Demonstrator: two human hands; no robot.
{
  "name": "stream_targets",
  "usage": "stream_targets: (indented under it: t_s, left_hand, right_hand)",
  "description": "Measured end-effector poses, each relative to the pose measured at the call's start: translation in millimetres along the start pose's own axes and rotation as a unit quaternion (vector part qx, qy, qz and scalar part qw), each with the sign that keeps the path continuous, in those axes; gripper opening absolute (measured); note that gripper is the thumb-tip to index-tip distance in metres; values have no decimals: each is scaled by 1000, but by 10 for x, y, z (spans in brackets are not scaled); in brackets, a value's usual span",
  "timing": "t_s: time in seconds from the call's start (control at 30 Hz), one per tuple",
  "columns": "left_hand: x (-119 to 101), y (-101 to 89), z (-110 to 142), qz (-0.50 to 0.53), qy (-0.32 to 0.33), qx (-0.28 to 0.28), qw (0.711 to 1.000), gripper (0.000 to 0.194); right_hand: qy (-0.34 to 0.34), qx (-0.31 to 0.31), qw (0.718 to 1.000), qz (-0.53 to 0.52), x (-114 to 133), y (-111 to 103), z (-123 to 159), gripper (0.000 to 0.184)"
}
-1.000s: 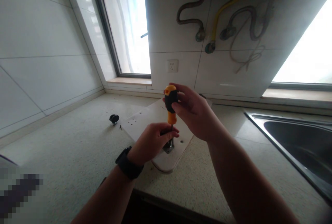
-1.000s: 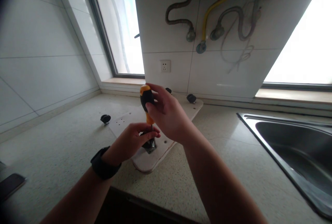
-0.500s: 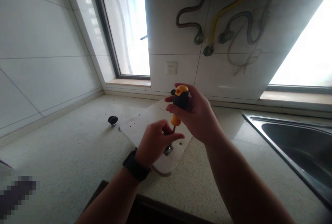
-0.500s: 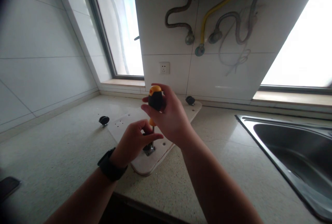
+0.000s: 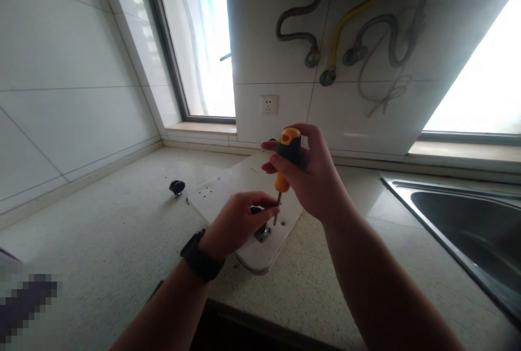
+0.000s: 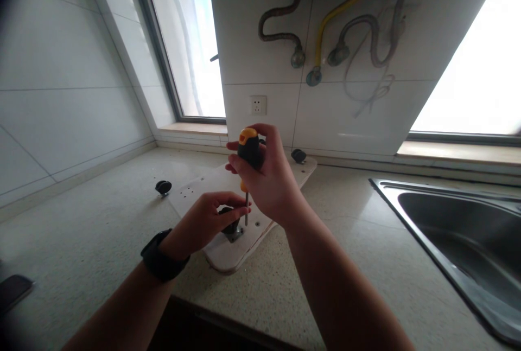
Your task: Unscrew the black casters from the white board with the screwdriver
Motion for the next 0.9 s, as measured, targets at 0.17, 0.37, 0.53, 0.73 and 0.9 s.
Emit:
stream_targets:
  t_s: [0.17,0.37,0.53,0.73,0.9]
  left_hand:
    - [-30,-49,27,-33,24,-4,999,16]
    - [-36,-80,57,-62,40,-8,997,13]
    - [-23,-78,58,-75,38,-9,996,13]
    - [-41,-68,56,-80,40,-3,996,11]
    - [-67,-46,43,-83,40,3,996,14]
  right_hand:
    - [-2,10,1000,0,-61,28,-9,46]
    - [-1,13,1000,14,-94,53,1,47]
    - [-2,11,1000,23,-110,54,-4,48]
    - [-5,-4,998,57,-140,12,-4,53]
    - [-31,-56,984,163,-127,-76,-1,60]
Point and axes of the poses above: each hand's wrist, its own z-axis away from the middle knuckle, its own y-axis out of the palm, x = y × z, the point moved 8 cm from there along -z, towards the middle knuckle, and after that the axes turned 2 degrees about z, right-handed, at the moved point
